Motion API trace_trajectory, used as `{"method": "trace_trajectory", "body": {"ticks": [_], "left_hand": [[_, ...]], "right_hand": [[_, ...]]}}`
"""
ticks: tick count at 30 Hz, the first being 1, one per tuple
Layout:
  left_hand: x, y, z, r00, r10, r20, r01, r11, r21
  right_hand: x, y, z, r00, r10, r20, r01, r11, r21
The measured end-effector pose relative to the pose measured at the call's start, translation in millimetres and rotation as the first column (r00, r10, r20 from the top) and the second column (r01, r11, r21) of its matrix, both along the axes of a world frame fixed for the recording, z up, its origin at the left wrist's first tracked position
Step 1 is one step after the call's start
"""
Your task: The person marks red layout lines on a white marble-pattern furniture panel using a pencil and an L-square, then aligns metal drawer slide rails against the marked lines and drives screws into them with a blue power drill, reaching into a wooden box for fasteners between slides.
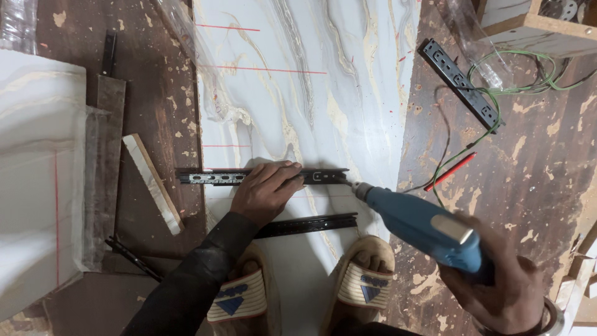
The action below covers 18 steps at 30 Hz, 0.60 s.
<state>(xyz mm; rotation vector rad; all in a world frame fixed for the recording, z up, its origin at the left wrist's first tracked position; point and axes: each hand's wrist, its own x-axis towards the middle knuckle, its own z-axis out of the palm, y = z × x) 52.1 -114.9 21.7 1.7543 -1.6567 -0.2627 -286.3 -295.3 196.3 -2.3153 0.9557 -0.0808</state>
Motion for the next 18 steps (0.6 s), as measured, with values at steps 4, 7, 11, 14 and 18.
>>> {"method": "trace_trajectory", "body": {"ticks": [4,7,11,14,18], "left_hand": [[0,-1,-2,1.000,0.007,0.013,-0.007,1.000,0.009],[-1,0,-4,1.000,-0.010,-0.002,0.010,1.000,0.022],[-2,1,-8,1.000,0.005,-0.016,-0.005,0.999,0.036],[-3,2,-11,0.999,0.014,-0.039,-0.014,1.000,0.019],[-2,3,-14,1.000,-0.024,-0.019,0.025,0.997,0.069]], "right_hand": [[2,-8,3,0.954,0.230,-0.190,-0.229,0.973,0.026],[19,-12,19,0.850,0.451,-0.271,-0.449,0.891,0.074],[51,-19,31,0.609,0.686,-0.397,-0.702,0.700,0.133],[63,-17,34,0.543,0.735,-0.406,-0.808,0.589,-0.014],[60,-12,31,0.532,0.719,-0.448,-0.827,0.554,-0.093]]}}
